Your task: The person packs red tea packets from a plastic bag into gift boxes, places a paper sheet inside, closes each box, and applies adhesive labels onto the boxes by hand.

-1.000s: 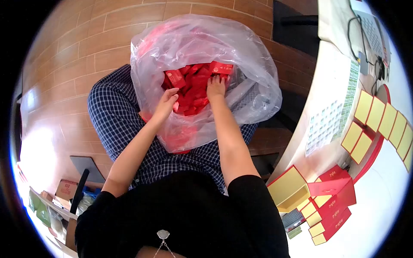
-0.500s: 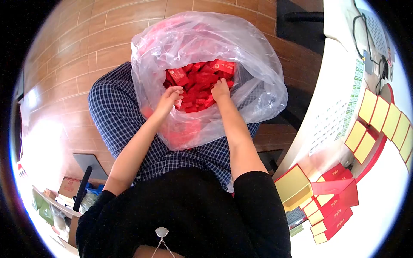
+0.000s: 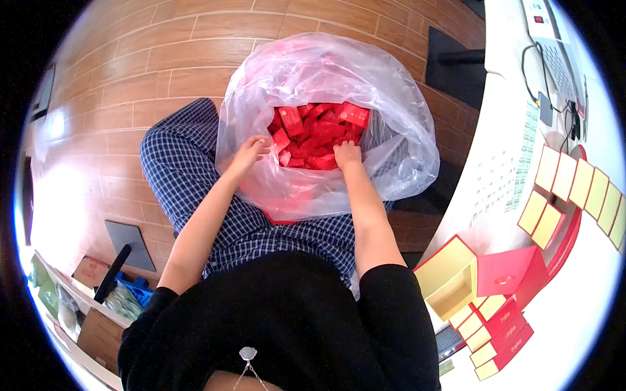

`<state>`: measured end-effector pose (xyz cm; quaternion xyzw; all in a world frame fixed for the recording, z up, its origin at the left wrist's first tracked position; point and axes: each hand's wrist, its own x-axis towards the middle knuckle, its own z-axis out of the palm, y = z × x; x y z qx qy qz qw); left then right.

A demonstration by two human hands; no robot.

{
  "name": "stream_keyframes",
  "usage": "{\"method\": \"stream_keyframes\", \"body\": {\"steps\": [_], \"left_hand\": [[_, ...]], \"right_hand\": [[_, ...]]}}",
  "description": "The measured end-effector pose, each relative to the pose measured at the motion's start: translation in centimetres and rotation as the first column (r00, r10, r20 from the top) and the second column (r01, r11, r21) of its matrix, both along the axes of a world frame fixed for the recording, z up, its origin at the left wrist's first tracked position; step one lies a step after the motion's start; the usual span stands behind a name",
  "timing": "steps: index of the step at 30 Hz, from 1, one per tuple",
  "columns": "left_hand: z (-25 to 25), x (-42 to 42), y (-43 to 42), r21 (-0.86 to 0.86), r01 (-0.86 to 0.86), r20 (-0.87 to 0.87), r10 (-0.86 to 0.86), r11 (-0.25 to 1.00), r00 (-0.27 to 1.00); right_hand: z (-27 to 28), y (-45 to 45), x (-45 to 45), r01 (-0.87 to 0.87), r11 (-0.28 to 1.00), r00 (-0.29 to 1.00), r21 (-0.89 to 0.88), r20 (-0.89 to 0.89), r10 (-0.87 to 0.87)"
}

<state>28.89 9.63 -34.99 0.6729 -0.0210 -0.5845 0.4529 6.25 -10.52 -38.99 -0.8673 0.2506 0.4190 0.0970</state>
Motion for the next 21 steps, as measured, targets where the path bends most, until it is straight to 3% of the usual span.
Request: {"method": "stream_keyframes", "body": {"steps": [3, 6, 7, 8, 9, 10, 11, 12, 14, 15, 16, 17, 19, 21], "left_hand": [[-0.4, 0.1, -0.3, 0.017, 0.026, 0.025, -0.026, 1.000, 0.999], [-0.4, 0.3, -0.1, -0.042, 0.022, 0.018, -0.021, 0.999, 1.000], [0.0, 0.4, -0.3, -0.070, 0.023, 0.020, -0.021, 0.997, 1.000], [0.5, 0.4, -0.6, -0.079, 0.016, 0.020, -0.015, 0.997, 1.000], [0.5, 0.3, -1.3, -0.178, -0.002, 0.018, 0.005, 0.984, 1.000], [1.6, 0.3, -1.7, -0.275, -0.023, 0.019, 0.029, 0.961, 0.999], [2.9, 0.1, -2.0, -0.284, -0.026, 0.021, 0.033, 0.959, 0.999], [4.7, -0.2, -2.1, -0.285, -0.084, -0.045, 0.074, 0.955, 0.996], [6.7, -0.8, -1.9, -0.291, -0.145, -0.110, 0.117, 0.946, 0.987], [7.4, -1.0, -1.5, -0.330, -0.153, -0.254, 0.068, 0.931, 0.965], [7.7, -1.2, -1.3, -0.367, -0.163, -0.391, 0.007, 0.916, 0.920], [7.9, -1.2, -1.1, -0.369, -0.161, -0.384, 0.007, 0.915, 0.923], [8.2, -1.2, -0.5, -0.403, -0.306, -0.580, 0.018, 0.862, 0.815], [8.7, -1.2, -0.4, -0.404, -0.349, -0.626, 0.023, 0.845, 0.779]], "right_hand": [[1.8, -1.2, 0.3, 0.140, 0.990, 0.980, -0.020, 0.147, -0.136], [5.1, -1.8, 2.0, 0.501, 0.848, 0.734, 0.171, 0.434, -0.522], [5.6, -1.9, 2.4, 0.496, 0.853, 0.737, 0.162, 0.440, -0.513], [6.1, -2.0, 2.7, 0.602, 0.630, 0.508, 0.490, 0.374, -0.776], [6.3, -2.2, 2.8, 0.593, 0.308, 0.249, 0.744, 0.194, -0.949], [7.7, -1.5, 3.3, 0.591, 0.315, 0.253, 0.742, 0.200, -0.947], [10.0, -0.2, 4.1, 0.470, -0.056, 0.056, 0.881, -0.093, -0.994], [11.9, 1.3, 4.8, 0.264, -0.416, -0.076, 0.870, -0.411, -0.909], [12.8, 3.4, 5.4, 0.150, -0.539, 0.010, 0.829, -0.546, -0.837], [12.9, 4.3, 5.6, 0.109, -0.597, 0.070, 0.795, -0.605, -0.793], [12.4, 5.2, 5.7, 0.106, -0.594, 0.073, 0.797, -0.602, -0.795], [12.0, 6.2, 5.7, 0.078, -0.593, 0.069, 0.801, -0.598, -0.799], [11.8, 7.5, 5.4, 0.041, -0.593, 0.066, 0.804, -0.595, -0.801], [12.2, 7.8, 5.0, 0.042, -0.610, 0.045, 0.791, -0.611, -0.790]]}}
